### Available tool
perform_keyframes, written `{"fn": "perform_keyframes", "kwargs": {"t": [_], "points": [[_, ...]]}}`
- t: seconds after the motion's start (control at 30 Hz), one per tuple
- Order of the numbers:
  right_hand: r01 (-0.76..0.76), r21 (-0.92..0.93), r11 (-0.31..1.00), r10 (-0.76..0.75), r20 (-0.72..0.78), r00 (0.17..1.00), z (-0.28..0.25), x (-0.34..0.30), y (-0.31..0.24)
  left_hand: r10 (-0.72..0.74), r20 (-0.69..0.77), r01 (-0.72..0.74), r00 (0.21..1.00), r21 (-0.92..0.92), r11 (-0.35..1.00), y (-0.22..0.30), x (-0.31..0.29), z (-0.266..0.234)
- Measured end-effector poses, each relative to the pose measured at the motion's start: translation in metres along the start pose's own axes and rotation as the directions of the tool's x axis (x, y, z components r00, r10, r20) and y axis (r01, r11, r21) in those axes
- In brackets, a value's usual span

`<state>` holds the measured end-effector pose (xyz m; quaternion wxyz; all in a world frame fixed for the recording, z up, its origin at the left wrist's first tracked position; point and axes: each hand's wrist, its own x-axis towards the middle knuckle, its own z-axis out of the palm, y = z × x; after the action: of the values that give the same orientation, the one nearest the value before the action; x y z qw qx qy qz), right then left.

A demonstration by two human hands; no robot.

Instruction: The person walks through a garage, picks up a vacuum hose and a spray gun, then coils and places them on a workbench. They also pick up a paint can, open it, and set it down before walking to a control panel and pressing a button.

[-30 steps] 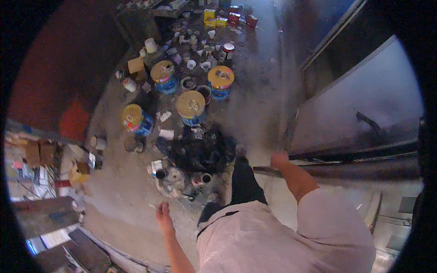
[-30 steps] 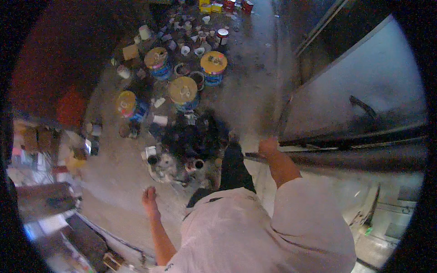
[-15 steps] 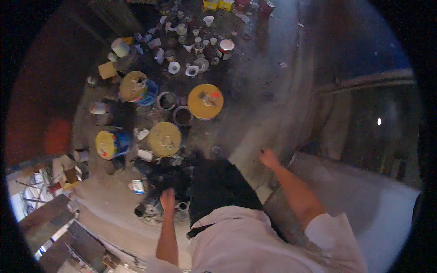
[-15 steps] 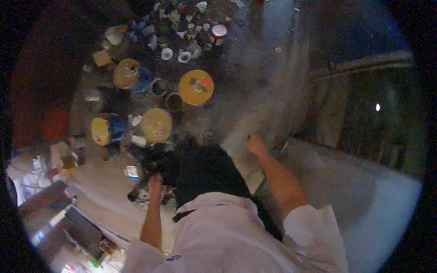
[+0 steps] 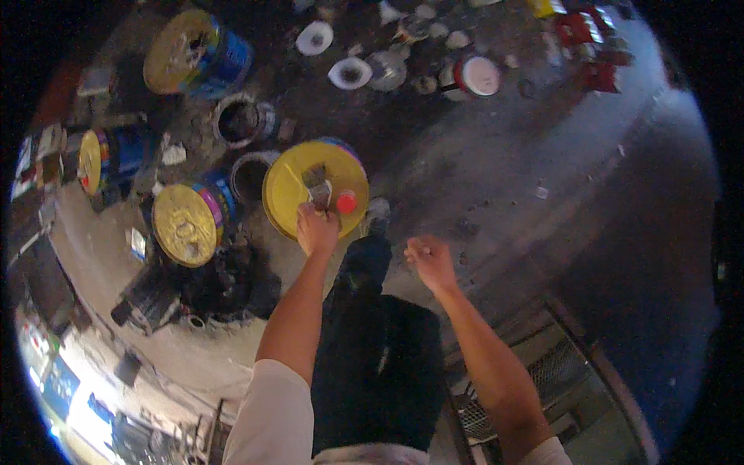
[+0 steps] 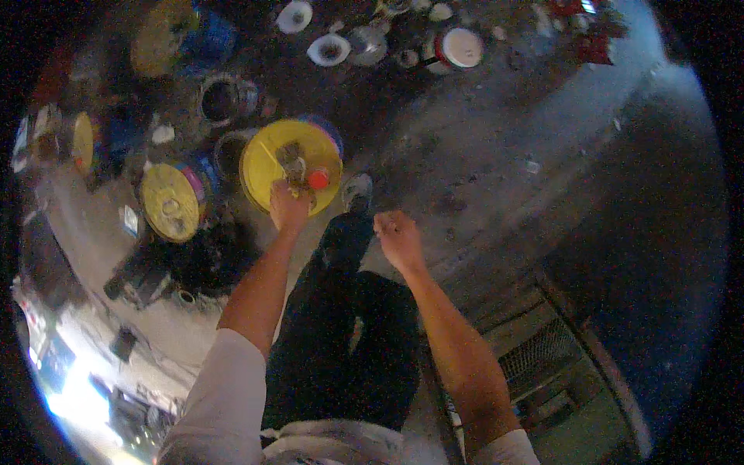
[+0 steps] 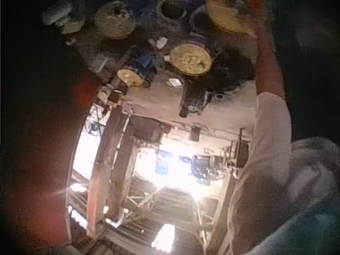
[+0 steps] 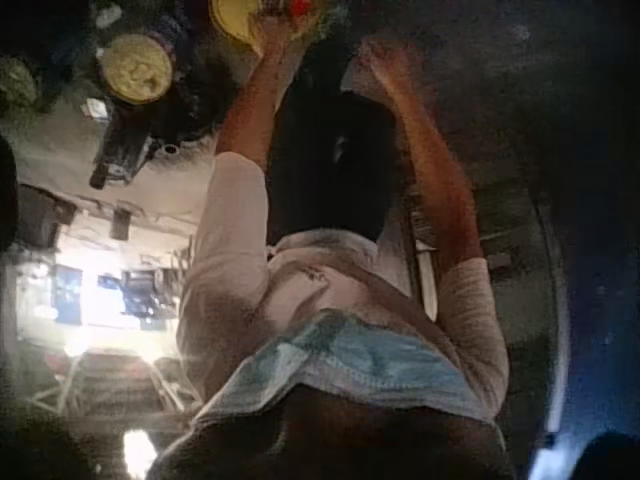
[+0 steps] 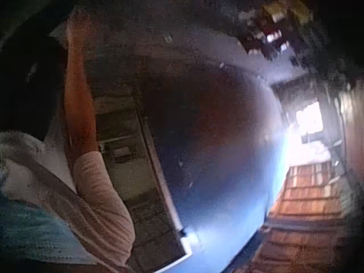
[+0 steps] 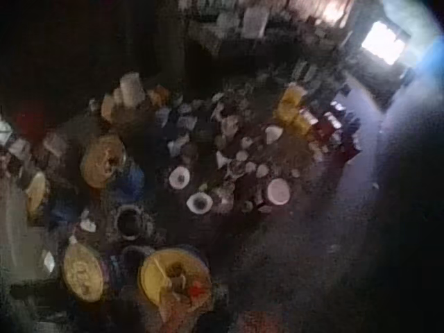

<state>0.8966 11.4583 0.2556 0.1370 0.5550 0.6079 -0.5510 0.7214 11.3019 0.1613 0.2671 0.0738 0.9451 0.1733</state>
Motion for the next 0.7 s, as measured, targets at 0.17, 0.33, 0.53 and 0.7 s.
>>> {"fn": "perform_keyframes", "kwargs": {"t": [0.17,0.33,0.53,0.7], "points": [[0.452,-0.508,0.734,-0.394,0.224,0.891,0.033,0.063,-0.016,-0.106,-0.142,0.096,0.984,-0.079,0.992,0.0,0.013,0.036],[0.45,-0.659,0.602,-0.306,0.331,0.893,0.096,0.092,-0.06,-0.393,-0.179,0.298,0.902,-0.401,0.866,-0.006,0.012,0.025],[0.721,-0.665,0.194,-0.365,0.634,0.682,0.116,0.114,-0.079,-0.346,-0.086,0.262,0.934,-0.491,0.831,-0.006,-0.005,0.014],[0.867,-0.434,-0.245,-0.272,0.889,0.368,0.097,0.118,-0.089,-0.273,-0.18,0.16,0.945,-0.475,0.866,0.002,-0.01,0.036]]}}
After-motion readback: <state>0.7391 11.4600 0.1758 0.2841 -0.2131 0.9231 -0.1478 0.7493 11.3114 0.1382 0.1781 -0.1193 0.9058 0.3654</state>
